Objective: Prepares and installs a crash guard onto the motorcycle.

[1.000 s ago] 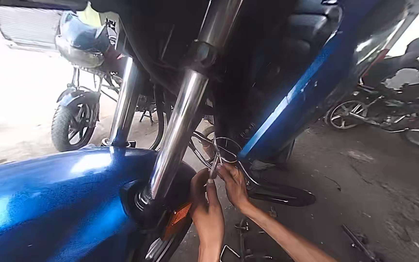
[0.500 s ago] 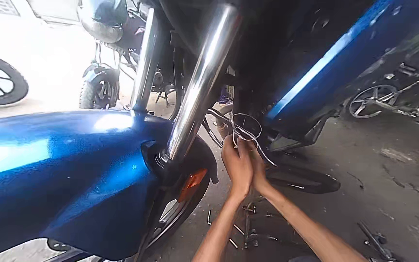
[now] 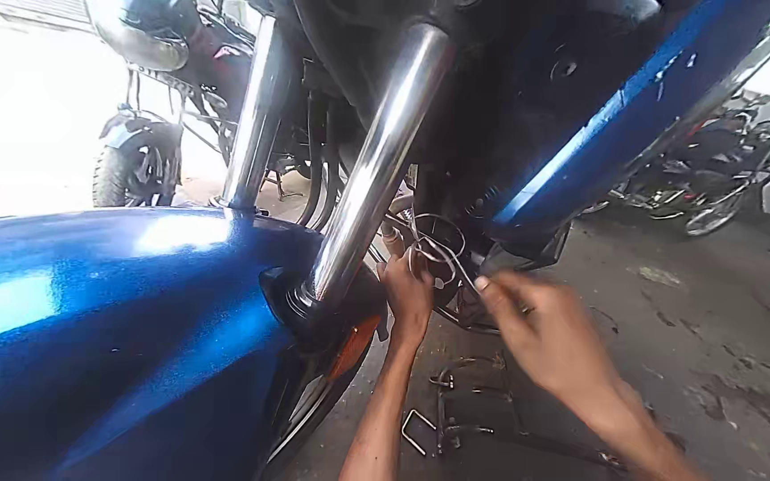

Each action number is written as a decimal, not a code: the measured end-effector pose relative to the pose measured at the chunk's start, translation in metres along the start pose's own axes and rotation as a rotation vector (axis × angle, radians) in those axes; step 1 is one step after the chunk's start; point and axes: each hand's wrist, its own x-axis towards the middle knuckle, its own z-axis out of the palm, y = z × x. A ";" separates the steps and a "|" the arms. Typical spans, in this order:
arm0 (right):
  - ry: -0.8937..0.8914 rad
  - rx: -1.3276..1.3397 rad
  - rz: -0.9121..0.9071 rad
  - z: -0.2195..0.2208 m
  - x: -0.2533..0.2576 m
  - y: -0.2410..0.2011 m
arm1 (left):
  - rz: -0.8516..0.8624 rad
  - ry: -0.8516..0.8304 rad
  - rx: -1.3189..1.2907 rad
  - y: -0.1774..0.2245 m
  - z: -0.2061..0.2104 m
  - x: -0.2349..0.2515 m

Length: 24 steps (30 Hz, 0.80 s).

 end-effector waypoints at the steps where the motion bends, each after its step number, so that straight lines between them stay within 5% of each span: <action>1: 0.073 -0.008 0.014 -0.004 0.004 0.008 | 0.074 -0.023 0.019 -0.003 0.000 -0.005; 6: 0.353 0.018 -0.072 0.015 0.006 0.035 | 0.151 -0.500 -0.005 -0.031 0.011 -0.126; 9: 0.502 0.015 -0.207 0.031 0.009 0.049 | 0.140 -0.441 0.029 -0.057 0.039 -0.224; 14: 0.545 -0.008 -0.223 0.041 0.012 0.049 | 0.155 -0.717 0.233 -0.059 0.022 -0.201; 16: 0.542 -0.005 -0.227 0.042 0.015 0.047 | 0.223 -0.546 0.209 -0.053 0.016 -0.195; 20: 0.509 0.077 -0.226 0.038 0.016 0.048 | 0.418 0.060 -0.120 0.001 -0.008 -0.173; 24: 0.475 0.082 -0.210 0.038 0.013 0.049 | 0.690 0.129 -0.529 0.068 -0.071 -0.118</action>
